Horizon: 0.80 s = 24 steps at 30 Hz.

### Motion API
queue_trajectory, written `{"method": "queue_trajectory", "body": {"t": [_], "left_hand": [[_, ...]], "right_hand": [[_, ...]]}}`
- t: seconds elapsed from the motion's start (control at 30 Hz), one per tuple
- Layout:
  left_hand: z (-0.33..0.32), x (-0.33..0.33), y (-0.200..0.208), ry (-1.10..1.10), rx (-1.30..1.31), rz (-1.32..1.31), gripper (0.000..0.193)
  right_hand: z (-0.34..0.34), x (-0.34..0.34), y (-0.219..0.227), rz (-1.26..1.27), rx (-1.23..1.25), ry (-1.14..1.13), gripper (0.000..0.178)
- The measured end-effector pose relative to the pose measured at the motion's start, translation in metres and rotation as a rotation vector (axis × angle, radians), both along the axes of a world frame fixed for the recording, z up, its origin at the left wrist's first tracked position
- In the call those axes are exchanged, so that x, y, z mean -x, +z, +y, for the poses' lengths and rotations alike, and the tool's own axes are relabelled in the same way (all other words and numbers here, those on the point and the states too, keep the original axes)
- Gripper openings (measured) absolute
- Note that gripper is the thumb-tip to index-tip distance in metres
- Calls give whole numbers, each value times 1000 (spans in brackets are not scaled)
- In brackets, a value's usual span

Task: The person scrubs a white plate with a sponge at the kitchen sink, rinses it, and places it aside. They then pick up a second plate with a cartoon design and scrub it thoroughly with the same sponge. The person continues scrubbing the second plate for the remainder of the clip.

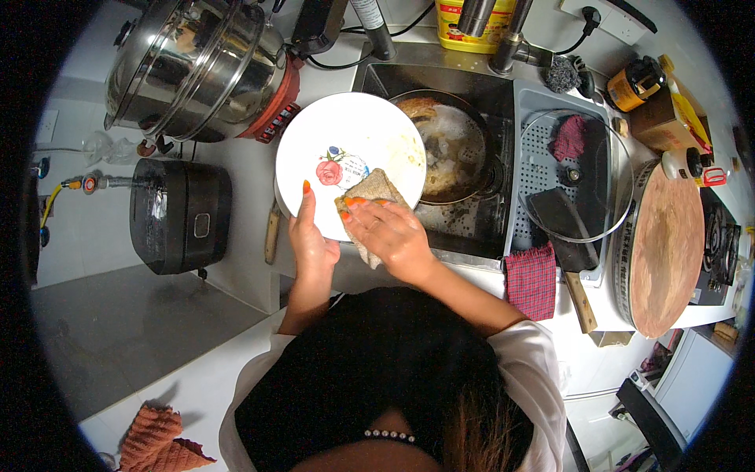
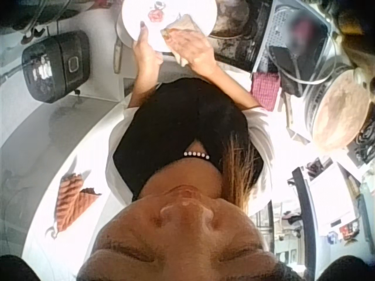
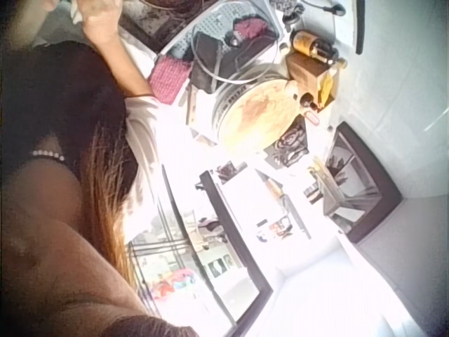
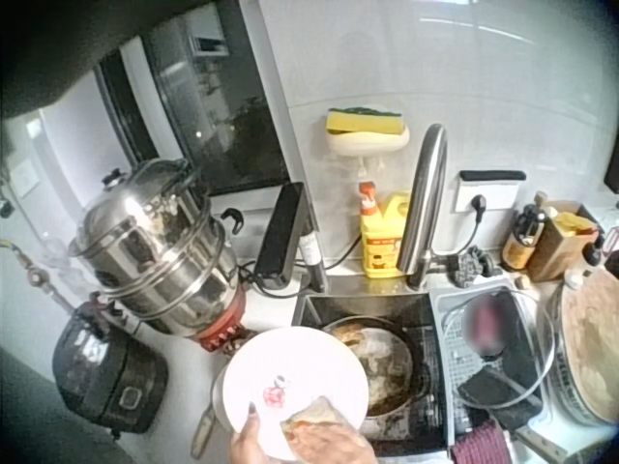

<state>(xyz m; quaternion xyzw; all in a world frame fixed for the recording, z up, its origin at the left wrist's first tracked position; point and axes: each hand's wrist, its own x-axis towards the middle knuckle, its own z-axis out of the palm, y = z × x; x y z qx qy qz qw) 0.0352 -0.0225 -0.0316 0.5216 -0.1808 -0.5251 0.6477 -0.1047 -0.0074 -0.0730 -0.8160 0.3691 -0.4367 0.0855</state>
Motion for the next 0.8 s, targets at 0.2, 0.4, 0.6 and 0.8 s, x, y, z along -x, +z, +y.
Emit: {"method": "queue_trajectory", "body": {"t": [0.2,0.4,0.6,0.8], "left_hand": [[2,-1,-5,-3,8,26,46],[0,-12,-5,-72,0,53,50],[-1,-22,-4,-143,-10,75,49],[-2,-30,3,-215,-20,46,47]], "right_hand": [[-1,-6,7,15,12,12,32],[-9,10,7,39,90,54,31],[-19,27,0,55,128,96,30],[-28,44,-4,155,163,61,32]]}}
